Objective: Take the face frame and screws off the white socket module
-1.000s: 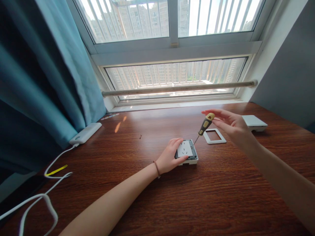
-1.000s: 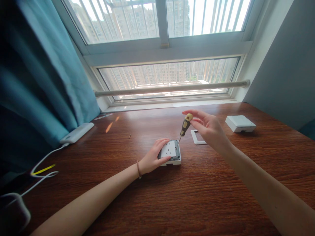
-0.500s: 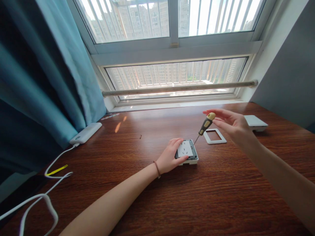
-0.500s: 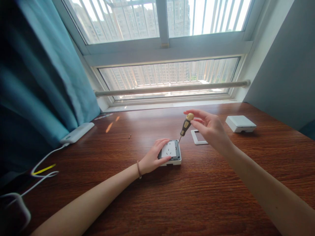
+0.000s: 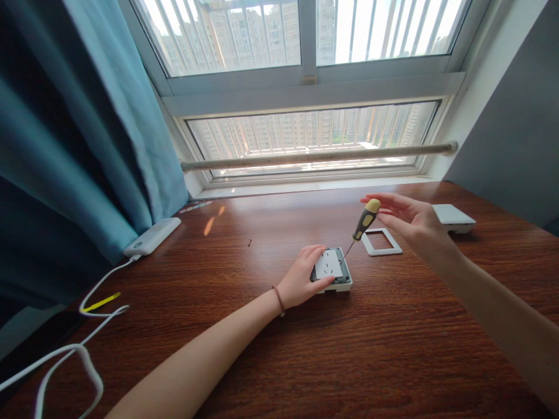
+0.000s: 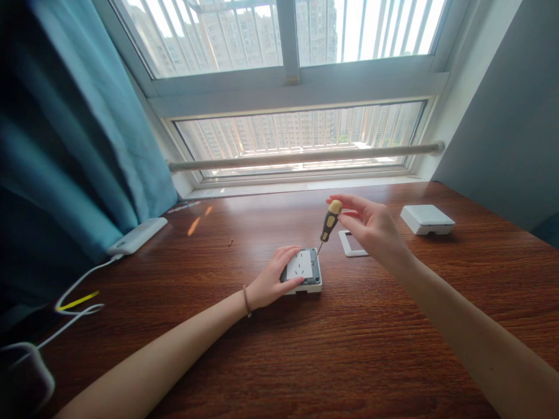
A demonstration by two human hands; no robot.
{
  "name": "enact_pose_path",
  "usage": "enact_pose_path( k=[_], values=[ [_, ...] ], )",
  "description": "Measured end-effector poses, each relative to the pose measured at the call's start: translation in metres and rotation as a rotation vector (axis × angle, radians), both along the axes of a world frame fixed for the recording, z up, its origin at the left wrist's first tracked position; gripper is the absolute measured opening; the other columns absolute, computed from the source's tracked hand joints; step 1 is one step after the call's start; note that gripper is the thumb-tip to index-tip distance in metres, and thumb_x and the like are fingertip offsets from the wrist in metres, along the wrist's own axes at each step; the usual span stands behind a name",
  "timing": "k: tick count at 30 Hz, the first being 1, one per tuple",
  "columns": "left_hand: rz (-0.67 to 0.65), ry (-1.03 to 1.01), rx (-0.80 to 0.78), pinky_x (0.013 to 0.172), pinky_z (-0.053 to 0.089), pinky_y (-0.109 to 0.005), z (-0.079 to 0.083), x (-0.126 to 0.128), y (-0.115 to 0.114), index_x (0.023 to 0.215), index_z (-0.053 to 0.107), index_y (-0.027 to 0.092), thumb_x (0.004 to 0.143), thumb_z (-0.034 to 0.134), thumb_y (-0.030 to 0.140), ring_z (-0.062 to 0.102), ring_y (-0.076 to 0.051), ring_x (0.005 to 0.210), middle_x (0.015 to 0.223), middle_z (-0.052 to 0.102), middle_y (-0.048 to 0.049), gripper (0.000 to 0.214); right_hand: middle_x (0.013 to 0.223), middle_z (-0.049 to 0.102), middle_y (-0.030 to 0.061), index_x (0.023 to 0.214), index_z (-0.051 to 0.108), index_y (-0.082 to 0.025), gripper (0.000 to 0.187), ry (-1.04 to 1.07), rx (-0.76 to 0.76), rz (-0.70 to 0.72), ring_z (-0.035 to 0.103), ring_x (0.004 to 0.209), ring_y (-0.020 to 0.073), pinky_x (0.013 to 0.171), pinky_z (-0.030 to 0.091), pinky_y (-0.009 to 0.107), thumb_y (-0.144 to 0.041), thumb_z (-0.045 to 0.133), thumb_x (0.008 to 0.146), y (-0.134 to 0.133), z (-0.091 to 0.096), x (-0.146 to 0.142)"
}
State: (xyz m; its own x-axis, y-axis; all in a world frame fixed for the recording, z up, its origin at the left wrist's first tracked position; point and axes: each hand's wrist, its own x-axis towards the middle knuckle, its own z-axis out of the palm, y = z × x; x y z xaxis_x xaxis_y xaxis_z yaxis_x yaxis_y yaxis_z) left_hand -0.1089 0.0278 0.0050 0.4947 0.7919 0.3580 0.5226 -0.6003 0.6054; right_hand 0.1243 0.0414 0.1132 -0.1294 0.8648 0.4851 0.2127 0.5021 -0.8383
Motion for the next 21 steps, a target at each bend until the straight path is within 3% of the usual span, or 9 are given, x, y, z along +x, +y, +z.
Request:
enact_pose_path(
  k=[6,11,14,21],
  values=[
    [0.005,-0.01,0.002,0.106,0.03,-0.043,-0.001,0.0,0.0,0.126,0.04,0.017,0.077,0.058,0.043,0.037,-0.025,0.121,0.128,0.044,-0.0128,0.058,0.086,0.066,0.0038,0.091,0.066,-0.022,0.027,-0.079,0.097,-0.201,0.062,0.075,0.0184,0.072,0.052,0.037,-0.036,0.07,0.069,0.008,-0.009,0.003],
    [0.003,-0.011,0.0,0.106,0.03,-0.043,0.0,0.0,0.0,0.126,0.04,0.017,0.077,0.058,0.042,0.038,-0.025,0.121,0.128,0.044,-0.0128,0.057,0.096,0.068,0.0057,0.107,0.062,-0.022,0.032,0.005,0.041,-0.071,0.063,0.09,0.0201,0.083,0.05,0.039,-0.029,0.063,0.076,0.003,-0.003,0.002],
    [0.002,-0.008,-0.003,0.106,0.03,-0.043,0.0,0.0,-0.001,0.126,0.039,0.017,0.078,0.057,0.042,0.037,-0.025,0.122,0.128,0.043,-0.013,0.057,0.104,0.067,0.0066,0.106,0.062,-0.021,0.027,0.045,0.001,-0.005,0.061,0.098,0.0203,0.089,0.048,0.039,-0.027,0.058,0.08,0.0,-0.001,-0.001],
    [0.003,-0.01,-0.003,0.106,0.03,-0.042,0.001,0.0,-0.001,0.126,0.04,0.016,0.078,0.057,0.042,0.037,-0.025,0.122,0.128,0.043,-0.0131,0.057,0.091,0.066,0.0035,0.098,0.064,-0.024,0.028,0.02,0.024,-0.088,0.063,0.082,0.018,0.076,0.052,0.036,-0.036,0.065,0.074,0.006,-0.011,-0.003]
  ],
)
